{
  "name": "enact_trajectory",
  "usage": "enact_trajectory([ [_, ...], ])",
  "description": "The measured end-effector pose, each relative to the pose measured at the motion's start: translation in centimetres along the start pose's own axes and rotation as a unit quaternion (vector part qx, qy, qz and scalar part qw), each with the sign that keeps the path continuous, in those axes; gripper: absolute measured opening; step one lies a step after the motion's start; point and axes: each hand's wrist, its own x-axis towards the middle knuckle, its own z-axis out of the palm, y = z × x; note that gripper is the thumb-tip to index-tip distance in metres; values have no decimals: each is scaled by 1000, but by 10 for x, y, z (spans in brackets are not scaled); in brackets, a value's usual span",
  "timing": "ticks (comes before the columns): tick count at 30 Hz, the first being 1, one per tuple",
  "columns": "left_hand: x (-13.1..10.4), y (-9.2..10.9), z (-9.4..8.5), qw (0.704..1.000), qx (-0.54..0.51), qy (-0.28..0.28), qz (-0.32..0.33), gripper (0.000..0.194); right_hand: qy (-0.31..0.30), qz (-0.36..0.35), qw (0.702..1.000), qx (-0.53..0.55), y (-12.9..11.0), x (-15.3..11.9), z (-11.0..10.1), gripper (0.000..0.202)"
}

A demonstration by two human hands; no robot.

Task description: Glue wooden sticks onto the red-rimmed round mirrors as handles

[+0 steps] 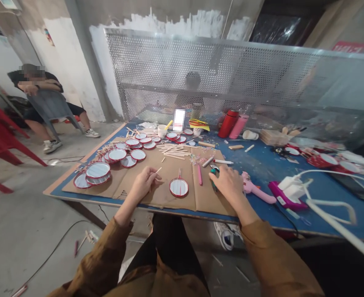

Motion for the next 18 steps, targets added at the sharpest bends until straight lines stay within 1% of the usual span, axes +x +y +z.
enact_trajectory([
  [2, -2, 2, -1, 1000, -2, -26, -8, 16, 59, -32, 998, -1, 5, -10, -1, 29],
  [3, -2, 3, -2, 999, -2, -39, -11, 17, 88, -49, 995, 4, 8, -16, -2, 24],
  [6, 2, 7, 0, 997, 3, -66, -38, 16, 150, -102, 983, 39, 14, -34, -6, 25],
  [9, 8, 11, 5, 994, 28, -65, -82, 17, 186, -135, 968, 102, 12, -54, -9, 26],
  [10, 9, 12, 6, 994, 36, -55, -86, 18, 195, -142, 962, 126, 10, -62, -10, 25],
  [12, 9, 12, 8, 997, 42, -24, -67, 20, 197, -151, 954, 169, 5, -79, -9, 25],
  [14, 6, 9, 9, 999, 30, 4, -26, 21, 176, -169, 949, 202, 2, -96, -8, 24],
  [15, 4, 7, 9, 1000, 6, 16, -15, 22, 168, -172, 947, 211, 3, -103, -6, 23],
  [16, 3, 5, 9, 999, -22, 20, -12, 22, 163, -172, 948, 212, 6, -109, -4, 23],
  [18, 1, 2, 8, 998, -68, 4, -2, 22, 170, -153, 954, 194, 19, -116, 1, 23],
])
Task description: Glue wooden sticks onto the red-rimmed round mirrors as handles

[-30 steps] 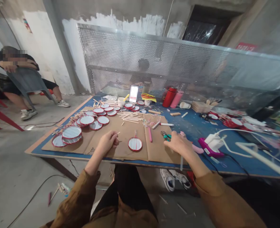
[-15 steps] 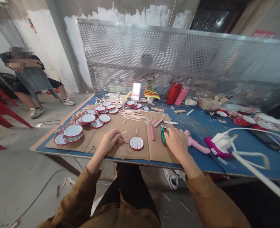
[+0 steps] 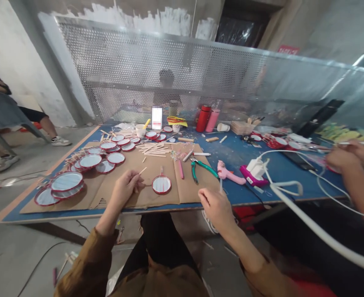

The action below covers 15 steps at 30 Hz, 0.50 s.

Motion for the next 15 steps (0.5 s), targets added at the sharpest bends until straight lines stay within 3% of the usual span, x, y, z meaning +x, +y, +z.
enact_trajectory([
  [6, 2, 6, 1, 999, 25, -45, -3, 19, 10, 101, 984, -144, 70, 2, -11, 21],
  [9, 3, 8, 2, 996, 73, -49, -5, 18, -72, 133, 954, -260, 91, 18, -12, 19],
  [12, 3, 7, 2, 995, 79, -52, -2, 19, -172, 141, 924, -312, 95, 32, -10, 23],
  [15, 3, 5, 2, 996, 61, -59, -6, 18, -209, 154, 909, -326, 97, 41, -7, 25],
])
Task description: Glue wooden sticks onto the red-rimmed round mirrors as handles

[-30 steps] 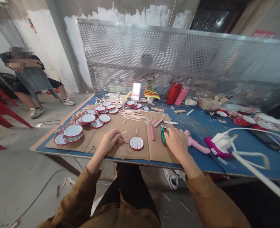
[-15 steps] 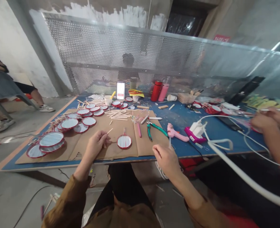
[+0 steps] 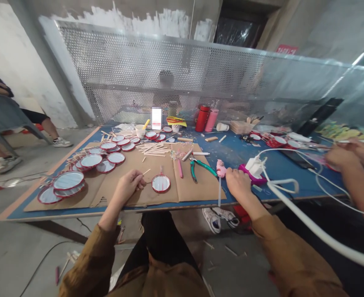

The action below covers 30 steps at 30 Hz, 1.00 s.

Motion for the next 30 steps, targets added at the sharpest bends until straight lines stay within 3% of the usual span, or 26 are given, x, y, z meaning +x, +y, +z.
enact_trajectory([
  [5, 0, -2, 0, 1000, -2, -3, 6, 19, -83, 22, 995, 49, 14, 13, 12, 23],
  [9, 0, -5, 0, 1000, 8, -9, 19, 18, -149, 79, 961, 220, 32, 12, 19, 22],
  [12, 1, -7, 0, 1000, 14, -10, 24, 18, -127, 151, 887, 418, 38, -3, 14, 12],
  [14, 1, -7, 0, 999, 21, -10, 27, 18, -104, 199, 794, 565, 35, -20, 5, 12],
  [15, 1, -7, 0, 999, 24, -11, 29, 18, -100, 190, 740, 638, 31, -29, 0, 17],
  [17, 1, -5, 0, 999, 27, -15, 28, 17, -128, 142, 660, 727, 17, -47, -12, 23],
  [20, -1, -2, -1, 999, 35, -19, 26, 16, -177, 45, 580, 794, -21, -72, -32, 36],
  [23, -2, 0, -2, 998, 49, -22, 30, 14, -206, 15, 493, 845, -71, -92, -50, 40],
  [27, -3, -2, -2, 998, 47, -29, 44, 14, -236, -21, 460, 856, -126, -104, -66, 51],
  [30, -5, -3, -3, 997, 48, -31, 43, 14, -235, -77, 476, 844, -149, -101, -71, 54],
])
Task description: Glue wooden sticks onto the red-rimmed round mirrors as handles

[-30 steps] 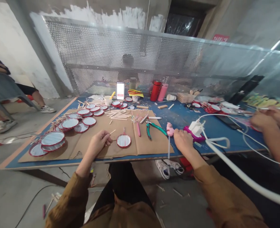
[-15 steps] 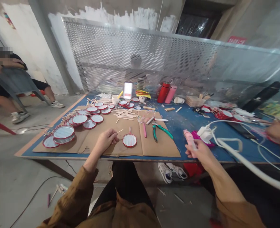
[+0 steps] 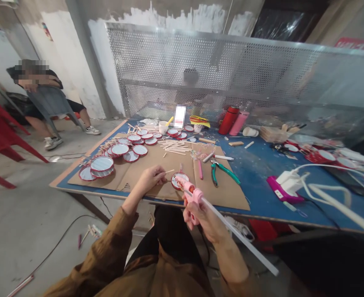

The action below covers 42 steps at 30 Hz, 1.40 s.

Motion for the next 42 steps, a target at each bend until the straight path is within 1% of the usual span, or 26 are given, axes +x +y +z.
enact_trajectory([
  [3, -1, 0, 0, 1000, -8, -7, -3, 12, 23, -35, 998, -56, 2, 15, 5, 51],
  [6, -1, -2, 1, 1000, -19, -11, -8, 13, 51, -69, 990, -108, 5, 27, 5, 48],
  [10, 0, -3, 2, 999, -28, -4, -20, 13, 88, -96, 984, -118, 14, 35, 2, 50],
  [12, 0, -3, 2, 999, -31, -3, -25, 13, 90, -94, 984, -118, 19, 36, -1, 53],
  [15, -1, 0, 1, 999, -27, -3, -27, 13, 83, -80, 982, -147, 24, 38, -4, 54],
  [19, -2, 2, 0, 1000, -16, 1, -24, 13, 90, -60, 978, -181, 27, 40, -6, 53],
  [28, -2, -4, 2, 999, -34, 3, -11, 13, 100, -30, 977, -184, 24, 40, -4, 55],
  [35, -2, -2, 1, 1000, -17, 2, -18, 14, 103, -42, 976, -188, 18, 39, 0, 57],
  [38, -2, -1, 1, 1000, -21, -1, -20, 13, 109, -39, 973, -197, 15, 38, 1, 57],
  [42, -2, 0, 1, 1000, -25, 1, -18, 13, 107, -39, 976, -185, 14, 38, 2, 59],
])
